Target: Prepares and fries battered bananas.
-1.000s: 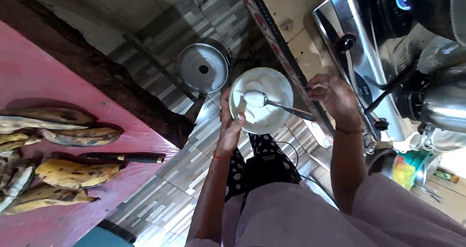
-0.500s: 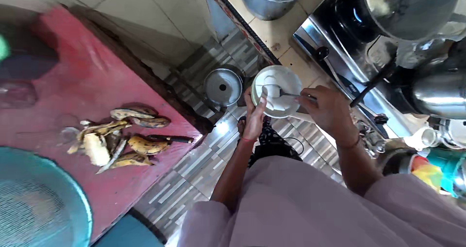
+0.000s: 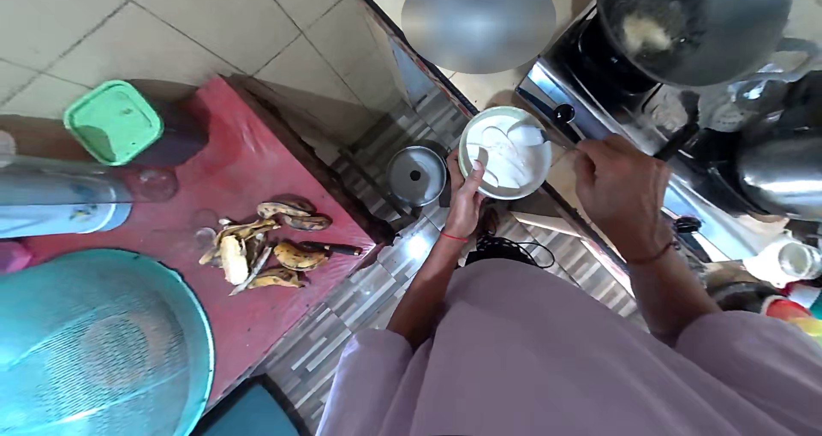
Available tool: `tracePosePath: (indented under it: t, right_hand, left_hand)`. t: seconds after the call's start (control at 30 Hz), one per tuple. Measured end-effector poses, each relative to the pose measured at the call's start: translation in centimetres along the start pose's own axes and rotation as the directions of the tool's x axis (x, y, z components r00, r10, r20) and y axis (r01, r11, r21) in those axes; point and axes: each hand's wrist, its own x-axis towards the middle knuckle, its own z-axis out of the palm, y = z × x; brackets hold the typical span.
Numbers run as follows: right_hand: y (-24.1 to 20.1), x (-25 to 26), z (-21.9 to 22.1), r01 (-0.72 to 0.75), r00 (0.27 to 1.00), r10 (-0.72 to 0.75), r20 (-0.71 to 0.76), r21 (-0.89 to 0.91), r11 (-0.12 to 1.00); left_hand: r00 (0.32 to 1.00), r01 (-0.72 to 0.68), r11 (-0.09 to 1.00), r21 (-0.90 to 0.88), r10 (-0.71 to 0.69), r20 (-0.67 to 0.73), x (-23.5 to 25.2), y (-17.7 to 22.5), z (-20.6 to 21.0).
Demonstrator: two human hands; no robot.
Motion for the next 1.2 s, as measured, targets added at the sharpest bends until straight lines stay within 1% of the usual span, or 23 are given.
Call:
tracePosePath:
  t: [0.1,0.2,0.33,0.5,0.67,0.77,0.87,0.97,1.0,1.07,1.2]
  right_hand:
    - [0.4,0.3,0.5,-0.030,0.999,0.030,0.022,-0.008,1.000]
    - [0.6,0.6,1.0,-0.024,1.000,0.025,0.017,-0.015,1.000]
    - [0.6,0.5,1.3,-0.004,0.999,0.005,0.032,-0.018,1.000]
    - [1.0,-0.5,0.8,0.017,1.000,-0.018,-0.026,-0.018,1.000]
    - [2.4,0.2,1.2,0.008,1.000,-0.007,-0.012,0.046,0.999]
    - [2.5,0.9,1.9,0.051,0.998,-0.054,0.020,0.138,0.989]
    - [3.2,1.5,2.7,0.085,0.994,-0.097,0.045,0.231,0.969]
    - [4.6,1.9,3.0,0.004,0.991,-0.043,0.130,0.283,0.959]
    - [5.0,1.9,2.8,-0.018,0.986,-0.031,0.165,0.283,0.959]
    - [5.4,1.7,2.6,-0.028,0.984,-0.022,0.176,0.276,0.961]
    - [3.7,1.4,3.5,0.078,0.988,-0.102,0.115,0.200,0.977]
  left_hand:
    - [1.000,-0.019,1.000,0.004,0.019,0.004,0.3,-0.1,0.6]
    - [0.999,-0.038,0.999,0.007,0.038,0.012,0.7,-0.4,1.1]
    - [0.999,-0.030,0.999,0.031,0.029,0.017,0.8,-0.7,1.5]
    - [0.999,-0.023,0.999,0.041,0.022,0.034,1.0,-1.3,1.8]
    - [0.997,-0.040,0.999,0.034,0.037,0.074,0.9,-1.7,1.8]
    - [0.992,-0.040,0.998,0.054,0.033,0.122,0.7,-1.8,1.8]
    - [0.990,-0.011,0.998,0.069,0.001,0.143,0.6,-1.9,1.6]
    - [0.990,-0.010,0.998,0.055,0.002,0.139,0.6,-2.1,1.5]
    - [0.991,-0.011,0.999,0.051,0.004,0.136,0.6,-2.2,1.5]
    - [0.992,-0.016,0.998,0.058,0.008,0.129,0.6,-2.6,1.4]
    - [0.990,0.060,0.996,0.071,-0.068,0.124,0.3,-3.0,1.9]
